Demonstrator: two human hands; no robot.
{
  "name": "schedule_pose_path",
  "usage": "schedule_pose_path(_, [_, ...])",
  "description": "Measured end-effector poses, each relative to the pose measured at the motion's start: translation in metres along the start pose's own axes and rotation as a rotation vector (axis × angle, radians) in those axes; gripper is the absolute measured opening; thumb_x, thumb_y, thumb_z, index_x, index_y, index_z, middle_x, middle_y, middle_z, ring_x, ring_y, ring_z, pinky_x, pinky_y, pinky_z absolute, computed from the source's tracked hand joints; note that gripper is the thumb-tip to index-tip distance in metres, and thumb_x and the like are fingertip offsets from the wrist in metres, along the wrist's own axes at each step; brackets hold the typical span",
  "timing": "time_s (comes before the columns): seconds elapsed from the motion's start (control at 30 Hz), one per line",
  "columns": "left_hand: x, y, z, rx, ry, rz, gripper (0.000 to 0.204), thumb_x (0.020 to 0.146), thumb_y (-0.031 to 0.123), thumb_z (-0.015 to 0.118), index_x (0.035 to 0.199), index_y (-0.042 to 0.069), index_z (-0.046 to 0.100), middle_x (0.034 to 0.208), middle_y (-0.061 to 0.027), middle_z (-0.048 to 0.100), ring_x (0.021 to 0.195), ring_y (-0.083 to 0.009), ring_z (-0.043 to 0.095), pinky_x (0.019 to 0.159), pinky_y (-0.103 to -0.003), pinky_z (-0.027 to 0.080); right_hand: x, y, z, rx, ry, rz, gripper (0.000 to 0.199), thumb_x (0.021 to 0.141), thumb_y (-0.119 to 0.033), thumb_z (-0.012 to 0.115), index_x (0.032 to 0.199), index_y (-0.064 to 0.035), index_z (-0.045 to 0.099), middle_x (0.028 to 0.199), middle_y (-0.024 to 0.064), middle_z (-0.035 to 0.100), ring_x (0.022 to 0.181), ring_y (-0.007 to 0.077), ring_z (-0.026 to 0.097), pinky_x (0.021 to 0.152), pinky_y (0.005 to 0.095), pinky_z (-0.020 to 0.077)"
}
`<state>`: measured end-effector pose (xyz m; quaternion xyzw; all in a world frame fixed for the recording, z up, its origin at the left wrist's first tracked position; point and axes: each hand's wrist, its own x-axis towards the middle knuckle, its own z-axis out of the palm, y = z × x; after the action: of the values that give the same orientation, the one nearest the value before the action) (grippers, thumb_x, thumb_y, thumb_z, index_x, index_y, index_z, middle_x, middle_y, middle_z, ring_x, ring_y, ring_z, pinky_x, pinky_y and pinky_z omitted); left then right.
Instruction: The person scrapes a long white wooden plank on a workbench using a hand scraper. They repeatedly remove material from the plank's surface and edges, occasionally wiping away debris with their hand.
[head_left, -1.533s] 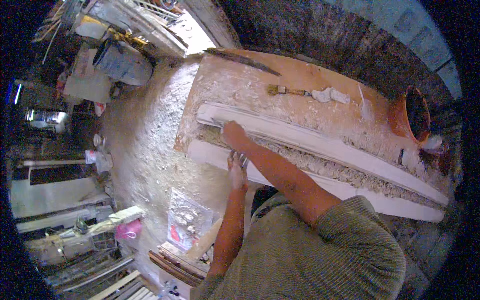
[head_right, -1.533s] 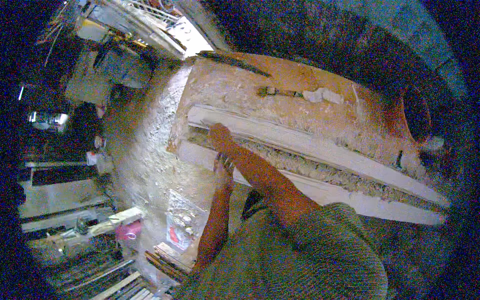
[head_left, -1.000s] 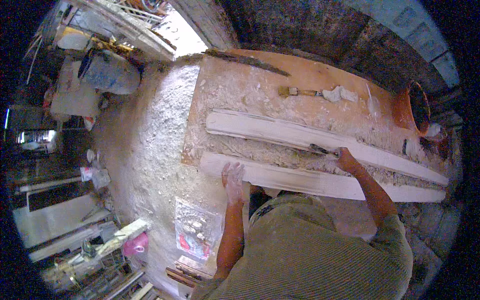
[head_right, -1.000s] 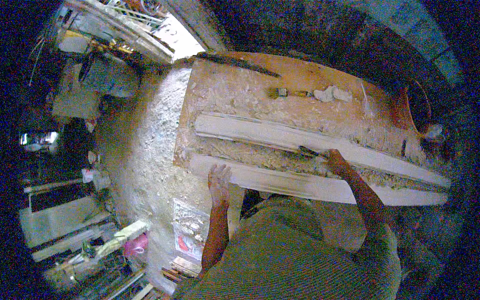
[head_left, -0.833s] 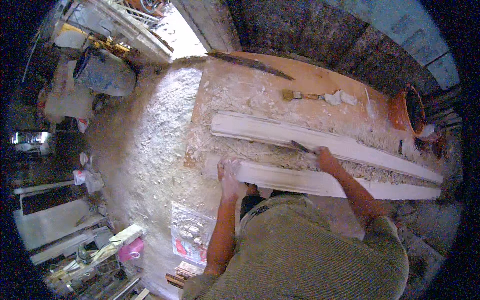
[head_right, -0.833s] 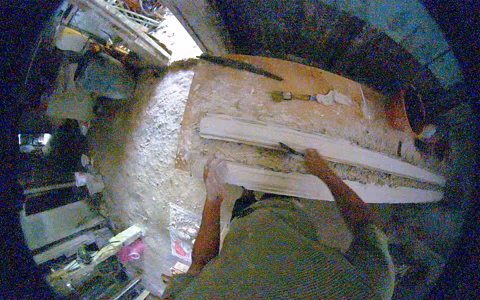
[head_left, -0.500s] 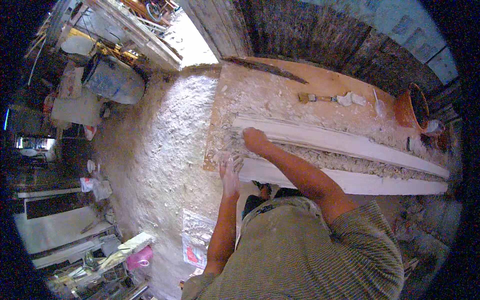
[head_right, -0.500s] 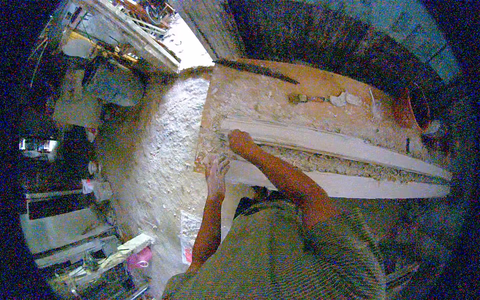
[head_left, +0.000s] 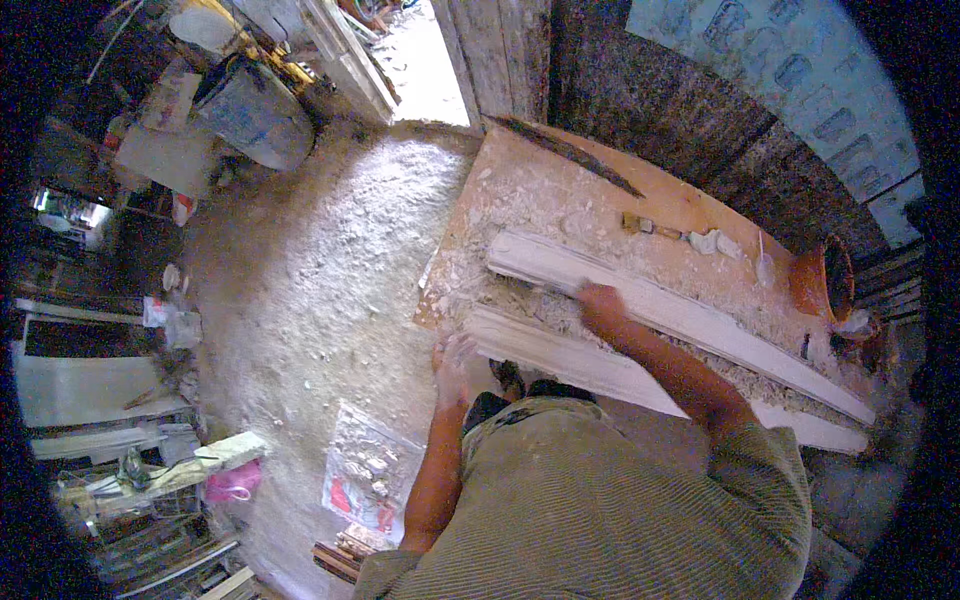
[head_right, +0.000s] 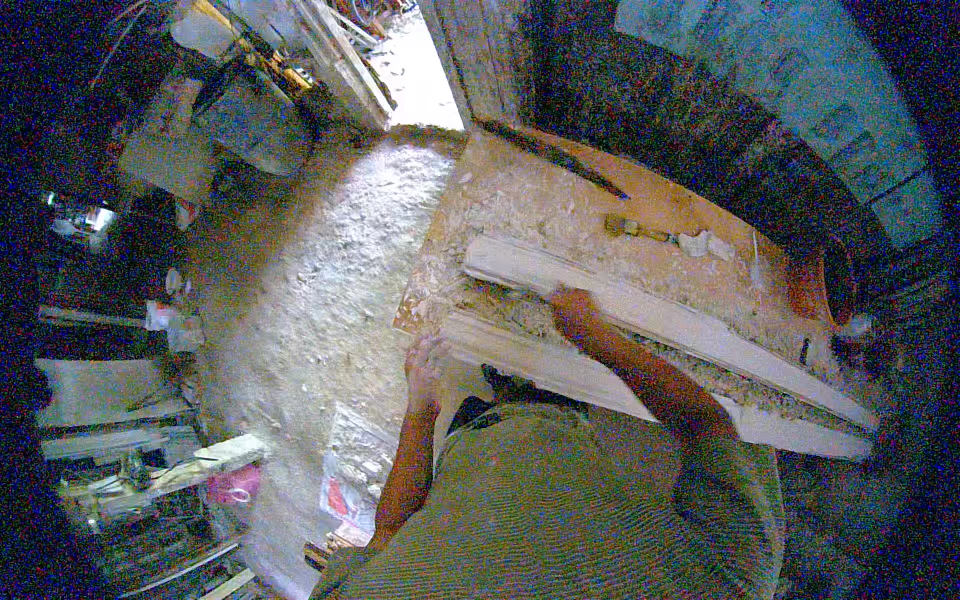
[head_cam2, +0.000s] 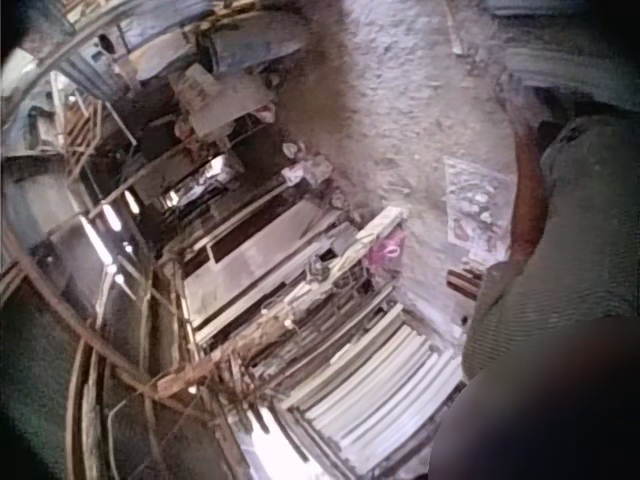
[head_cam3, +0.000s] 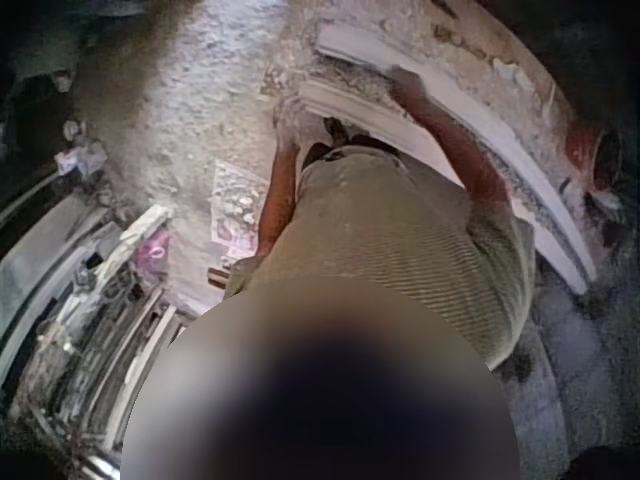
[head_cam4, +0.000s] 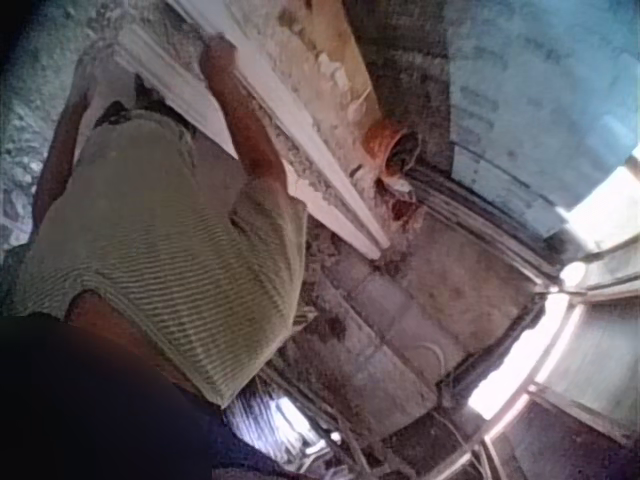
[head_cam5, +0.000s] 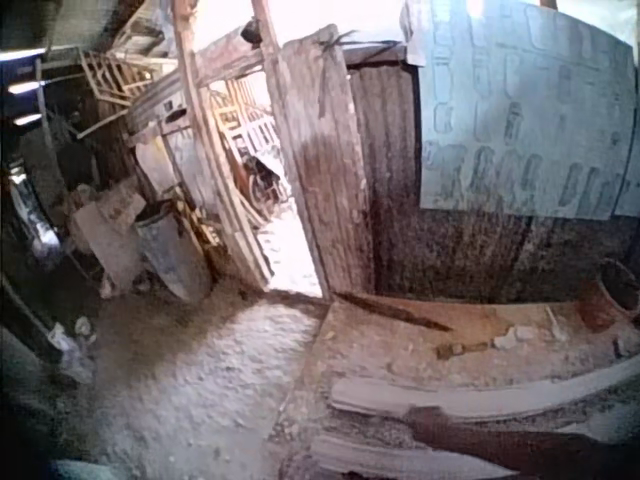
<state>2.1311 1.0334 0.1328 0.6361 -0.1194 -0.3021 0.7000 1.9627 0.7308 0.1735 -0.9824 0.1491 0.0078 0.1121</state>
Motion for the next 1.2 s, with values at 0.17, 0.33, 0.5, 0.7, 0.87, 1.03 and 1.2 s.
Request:
schedule_pose_path(0.17, [0.007, 0.004, 0.038, -0.201, -0.025, -0.242, 0.046, 0.100, 0.027, 0.044, 0.141, 0.007, 0.040, 0.131, -0.0112, 0.056, 0.130, -0.0256, 0.047, 0.107, -0.042, 0.040, 0.114, -0.072, 0.056, 0.203, -0.018, 0.023, 0.016, 0.077, -0.013, 0.062, 0.082, 0.0013, 0.066, 0.083, 0.0242, 0.064, 0.077, 0.0369, 0.065, 0.068, 0.0489, 0.0545])
schedule_pose_path(0.33, [0.022, 0.004, 0.071, 0.149, -0.214, 0.057, 0.052, 0.099, 0.031, 0.049, 0.144, 0.007, 0.038, 0.135, -0.0122, 0.053, 0.129, -0.0250, 0.048, 0.105, -0.040, 0.041, 0.045, -0.035, 0.059, 0.405, -0.043, 0.056, 0.041, 0.079, -0.022, 0.063, 0.113, 0.0003, 0.063, 0.106, 0.0239, 0.064, 0.100, 0.0395, 0.060, 0.092, 0.0474, 0.0476])
schedule_pose_path(0.5, [0.025, -0.012, 0.078, -0.269, -0.056, -0.171, 0.054, 0.097, 0.018, 0.052, 0.145, 0.002, 0.034, 0.141, -0.0160, 0.047, 0.130, -0.0282, 0.047, 0.110, -0.042, 0.037, -0.084, 0.042, 0.038, 0.747, -0.054, 0.315, 0.048, 0.083, -0.037, 0.066, 0.119, -0.0049, 0.067, 0.113, 0.0213, 0.067, 0.102, 0.0374, 0.064, 0.090, 0.0438, 0.0505])
schedule_pose_path(0.7, [0.020, -0.016, 0.078, -0.057, -0.147, -0.201, 0.052, 0.104, 0.030, 0.041, 0.149, 0.007, 0.032, 0.147, -0.0129, 0.042, 0.131, -0.0269, 0.045, 0.110, -0.041, 0.036, -0.015, -0.004, 0.075, 0.685, 0.074, 0.314, 0.047, 0.079, -0.039, 0.071, 0.115, -0.0084, 0.069, 0.093, 0.0241, 0.067, 0.090, 0.0422, 0.062, 0.078, 0.0487, 0.0501])
schedule_pose_path(0.87, [0.021, 0.008, 0.083, -0.354, 0.028, -0.239, 0.050, 0.098, 0.018, 0.050, 0.145, 0.004, 0.036, 0.145, -0.0153, 0.043, 0.129, -0.0285, 0.048, 0.109, -0.041, 0.040, 0.099, -0.088, 0.075, 0.683, 0.197, 0.165, 0.026, 0.080, -0.021, 0.063, 0.094, 0.0006, 0.068, 0.081, 0.0272, 0.062, 0.079, 0.0453, 0.060, 0.073, 0.0529, 0.0476])
schedule_pose_path(1.03, [0.024, 0.016, 0.077, -0.262, 0.002, -0.139, 0.051, 0.099, 0.019, 0.050, 0.145, 0.006, 0.033, 0.143, -0.0156, 0.045, 0.128, -0.0282, 0.049, 0.109, -0.040, 0.039, 0.096, -0.092, 0.049, 0.557, 0.101, 0.213, 0.039, 0.083, -0.030, 0.064, 0.086, 0.0087, 0.065, 0.076, 0.0296, 0.061, 0.075, 0.0471, 0.061, 0.070, 0.0525, 0.0499])
schedule_pose_path(1.2, [0.023, 0.008, 0.095, -0.342, 0.029, -0.201, 0.041, 0.098, 0.017, 0.051, 0.137, 0.006, 0.042, 0.131, -0.0141, 0.056, 0.119, -0.0248, 0.056, 0.102, -0.038, 0.045, -0.032, -0.046, 0.026, 0.567, 0.062, 0.277, 0.048, 0.084, -0.035, 0.066, 0.101, 0.0086, 0.062, 0.090, 0.0317, 0.062, 0.088, 0.0465, 0.062, 0.076, 0.0533, 0.0500])
